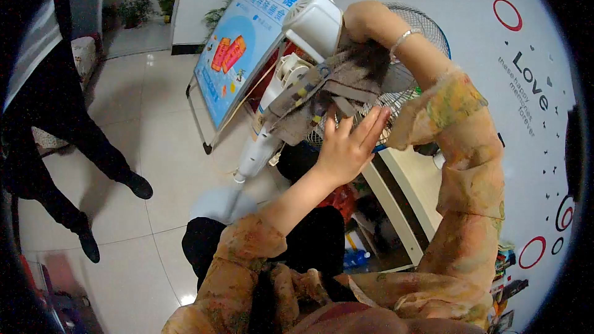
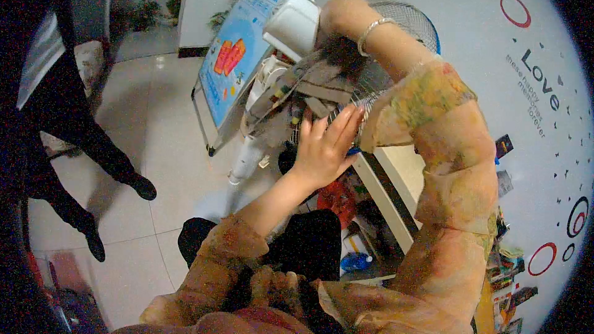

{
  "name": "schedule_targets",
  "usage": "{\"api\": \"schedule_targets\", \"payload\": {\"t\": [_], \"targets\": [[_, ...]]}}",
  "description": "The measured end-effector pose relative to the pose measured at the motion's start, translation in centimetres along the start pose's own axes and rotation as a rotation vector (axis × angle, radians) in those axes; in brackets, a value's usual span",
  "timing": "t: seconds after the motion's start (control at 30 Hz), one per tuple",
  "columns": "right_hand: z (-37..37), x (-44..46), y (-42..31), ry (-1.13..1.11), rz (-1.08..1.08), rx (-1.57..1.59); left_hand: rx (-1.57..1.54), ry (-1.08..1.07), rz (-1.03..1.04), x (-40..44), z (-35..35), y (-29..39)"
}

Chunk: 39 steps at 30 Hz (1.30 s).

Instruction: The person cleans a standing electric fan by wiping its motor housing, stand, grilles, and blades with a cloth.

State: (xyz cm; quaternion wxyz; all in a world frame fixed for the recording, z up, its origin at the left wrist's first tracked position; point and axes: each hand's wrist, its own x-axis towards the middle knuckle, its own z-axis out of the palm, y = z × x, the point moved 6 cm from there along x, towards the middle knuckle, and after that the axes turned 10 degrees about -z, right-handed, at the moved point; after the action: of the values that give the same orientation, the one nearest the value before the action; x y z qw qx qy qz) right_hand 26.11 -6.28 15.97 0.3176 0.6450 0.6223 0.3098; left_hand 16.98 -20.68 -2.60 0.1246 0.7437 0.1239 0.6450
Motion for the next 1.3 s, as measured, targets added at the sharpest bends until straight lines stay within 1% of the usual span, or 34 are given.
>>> {"api": "schedule_targets", "payload": {"t": [0.03, 0.07, 0.1, 0.17, 0.2, 0.23, 0.3, 0.37, 0.43, 0.47, 0.53, 0.57, 0.6, 0.63, 0.67, 0.73, 0.8, 0.83, 0.9, 0.93, 0.97, 1.03, 1.07, 1.1, 1.13, 1.2, 1.3], "targets": [[-1.2, -1.5, -1.4, 0.018, 0.001, -0.048, 0.007, -0.005, -0.005, -0.2, 0.3, 0.1], [-1.6, -2.4, -2.1, -0.038, 0.087, -0.060, 0.021, -0.026, -0.019, -0.4, 0.6, 0.1], [-1.7, -3.1, -2.8, -0.019, 0.090, -0.073, -0.004, -0.025, -0.017, -0.5, 0.7, 0.1], [-2.2, -4.4, -4.1, 0.026, 0.093, -0.102, -0.048, -0.016, -0.013, -0.4, 0.6, -0.1], [-2.4, -5.2, -5.3, -0.031, 0.011, -0.146, -0.021, 0.060, 0.027, -0.2, 0.0, 0.1], [-2.0, -5.5, -5.9, -0.019, -0.007, -0.100, -0.050, -0.018, -0.031, -0.3, 0.6, -0.2], [-1.8, -6.6, -8.7, -0.023, -0.103, -0.116, -0.110, -0.175, -0.137, -0.8, 2.1, -0.5], [-2.0, -7.2, -11.3, -0.140, -0.166, -0.092, -0.085, -0.537, -0.319, -1.4, 4.4, -1.1], [-1.3, -7.0, -13.2, -0.176, -0.204, -0.134, -0.053, -0.317, -0.159, -3.7, 7.3, -1.7], [-1.7, -7.2, -14.0, -0.194, -0.276, -0.112, -0.158, -0.510, -0.261, -3.8, 7.9, -1.9], [-1.4, -7.5, -14.4, -0.146, -0.348, -0.059, -0.264, -0.612, -0.330, -3.8, 8.0, -1.8], [-1.4, -7.5, -14.6, -0.120, -0.388, -0.034, -0.312, -0.587, -0.338, -3.7, 7.6, -1.6], [-2.2, -8.0, -13.9, -0.131, -0.375, 0.049, -0.359, -0.561, -0.344, -3.5, 7.1, -1.3], [-3.1, -8.6, -13.0, -0.189, -0.339, 0.102, -0.402, -0.460, -0.317, -2.8, 6.2, -0.7], [-3.9, -8.9, -12.0, -0.162, -0.307, 0.111, -0.446, -0.358, -0.288, -2.4, 5.4, -0.5], [-5.0, -9.6, -9.4, -0.119, -0.224, 0.127, -0.353, -0.458, -0.322, -2.3, 5.9, -1.2], [-4.9, -9.3, -6.1, -0.104, -0.160, 0.159, -0.317, -0.102, -0.066, -2.0, 4.6, -0.8], [-4.5, -9.0, -4.4, -0.108, -0.148, 0.182, -0.366, -0.110, -0.079, -2.1, 4.5, -0.8], [-5.0, -9.0, -1.3, -0.016, -0.112, 0.199, -0.466, -0.120, -0.105, -2.0, 4.3, -0.9], [-5.3, -9.4, 0.1, 0.035, -0.105, 0.288, -0.566, -0.194, -0.212, -2.3, 5.0, -1.3], [-5.7, -9.9, 1.3, 0.088, -0.097, 0.378, -0.364, -0.145, -0.145, -2.4, 4.7, -1.3], [-6.1, -11.0, 3.6, 0.110, -0.052, 0.317, 0.040, -0.043, -0.010, -1.5, 1.9, -0.3], [-6.4, -11.8, 4.8, 0.121, -0.035, 0.281, 0.166, -0.022, -0.012, -0.7, 1.0, -0.2], [-6.3, -12.8, 5.8, 0.131, -0.018, 0.244, 0.273, -0.015, 0.015, -0.6, 2.1, -0.5], [-5.9, -13.9, 6.7, 0.164, -0.021, 0.306, 0.379, -0.007, 0.040, -0.4, 3.5, -0.9], [-5.0, -16.0, 8.4, 0.233, -0.026, 0.428, 0.418, 0.022, 0.052, -0.6, 4.6, -1.1], [-4.8, -20.0, 8.1, 0.480, -0.043, 0.391, 0.226, 0.080, 0.012, 0.1, 2.1, -0.5]]}}
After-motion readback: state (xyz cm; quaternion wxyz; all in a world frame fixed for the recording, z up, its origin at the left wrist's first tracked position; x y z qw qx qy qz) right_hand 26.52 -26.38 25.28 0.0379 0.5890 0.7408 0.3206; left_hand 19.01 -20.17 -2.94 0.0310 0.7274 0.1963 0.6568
